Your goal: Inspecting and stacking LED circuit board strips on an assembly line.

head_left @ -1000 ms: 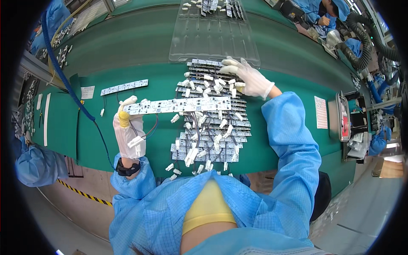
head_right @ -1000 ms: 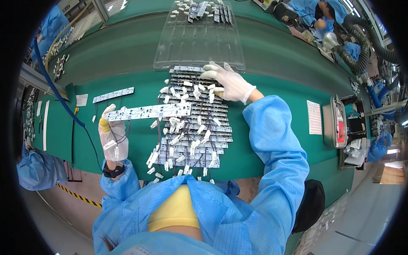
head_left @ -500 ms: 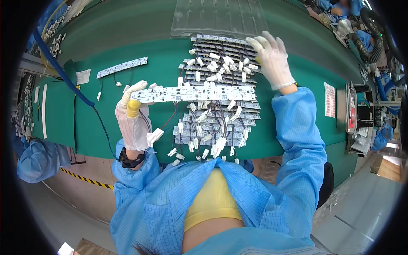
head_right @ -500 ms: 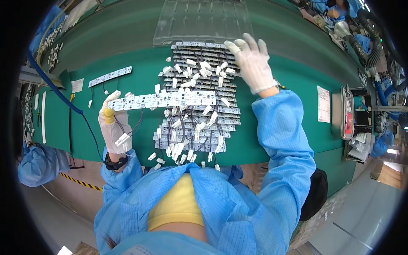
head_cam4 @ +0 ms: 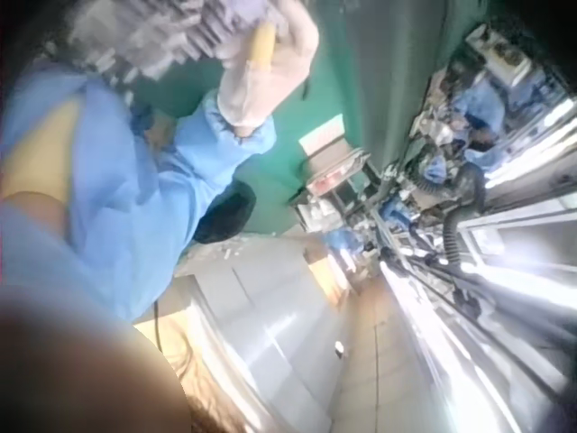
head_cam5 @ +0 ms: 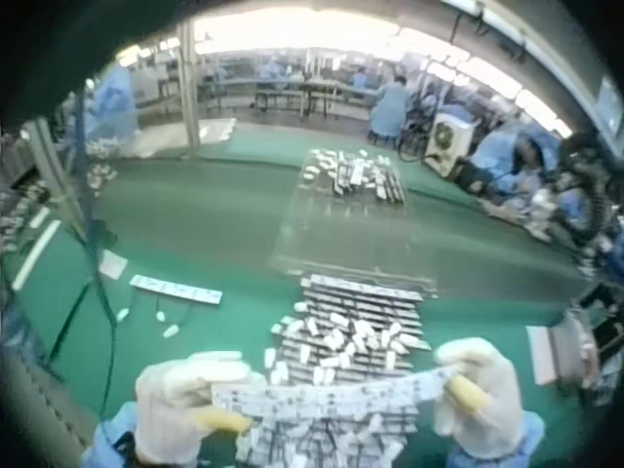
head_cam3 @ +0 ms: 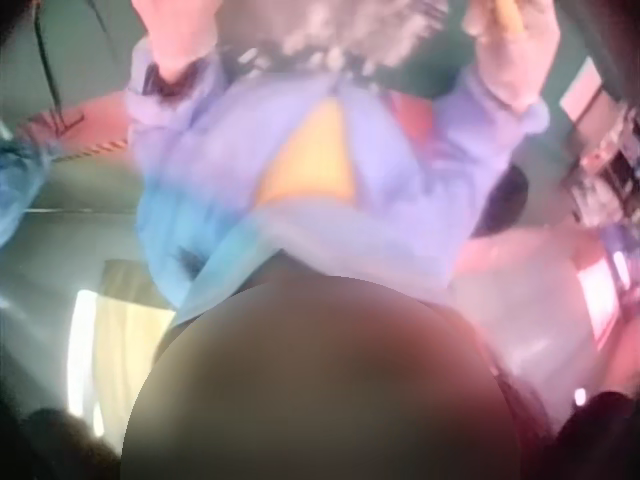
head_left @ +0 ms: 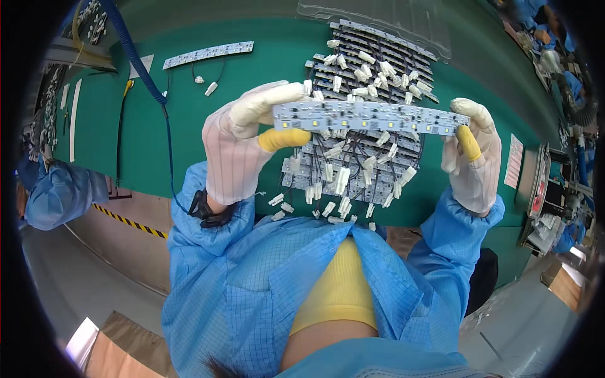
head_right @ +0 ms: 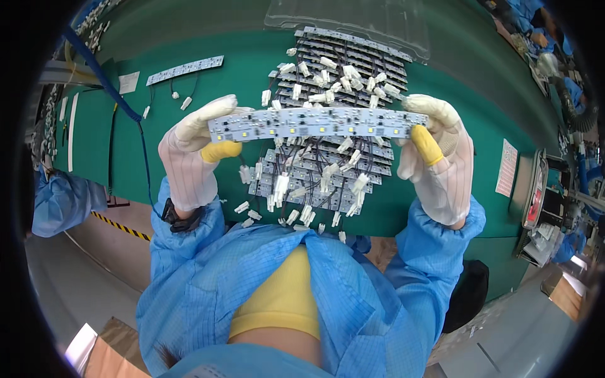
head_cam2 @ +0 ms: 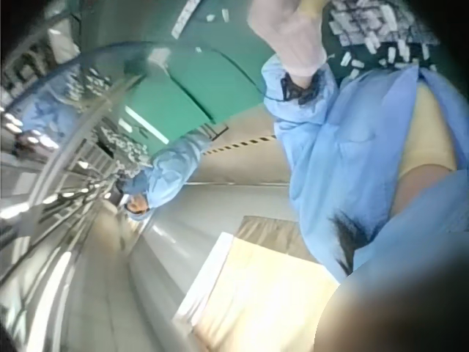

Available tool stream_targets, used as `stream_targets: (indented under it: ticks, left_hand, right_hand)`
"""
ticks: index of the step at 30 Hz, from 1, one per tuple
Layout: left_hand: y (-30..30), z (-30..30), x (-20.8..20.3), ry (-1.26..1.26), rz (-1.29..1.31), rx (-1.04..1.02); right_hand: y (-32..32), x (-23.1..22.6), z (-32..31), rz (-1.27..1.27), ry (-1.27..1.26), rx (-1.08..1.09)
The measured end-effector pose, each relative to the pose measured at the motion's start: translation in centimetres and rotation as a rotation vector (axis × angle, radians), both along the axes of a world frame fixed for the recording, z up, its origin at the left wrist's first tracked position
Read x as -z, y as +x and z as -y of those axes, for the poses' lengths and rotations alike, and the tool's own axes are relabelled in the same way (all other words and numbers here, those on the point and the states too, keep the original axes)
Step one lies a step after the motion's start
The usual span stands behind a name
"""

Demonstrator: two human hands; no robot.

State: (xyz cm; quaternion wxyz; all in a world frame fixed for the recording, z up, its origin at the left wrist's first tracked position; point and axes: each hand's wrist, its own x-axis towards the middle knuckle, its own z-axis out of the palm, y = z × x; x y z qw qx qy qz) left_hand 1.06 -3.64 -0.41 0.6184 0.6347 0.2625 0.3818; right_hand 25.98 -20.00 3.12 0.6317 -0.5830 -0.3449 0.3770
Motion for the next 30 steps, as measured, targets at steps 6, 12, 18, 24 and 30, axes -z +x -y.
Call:
stream_targets:
  ticks: [6,12,18,24,30]
  left_hand:
    - [-0.1,-0.2,0.4,0.247,-0.039,-0.005]
    - [-0.9,-0.6,-0.5,0.275,-0.186,0.122]
    - [1.2,-2.7,0.0,0.663,-0.155,0.007]
    - [3.8,-7.3,3.7,0.861,0.185,-0.09]
    - [3.2,-9.7,5.8,0.763,-0.18,-0.281]
  right_hand:
    - [-0.3,0.3,0.0,0.026,0.036,0.003]
    - [0.0,1.2,-0.3,0.019,0.054,-0.072]
    - [2.3,4.1,-2.0,0.637,0.08,0.137]
    - [8.7,8.8,-1.8,-0.507,0.207,-0.366]
    - [9.0,11.1,-2.1,-1.05,0.618,-0.44]
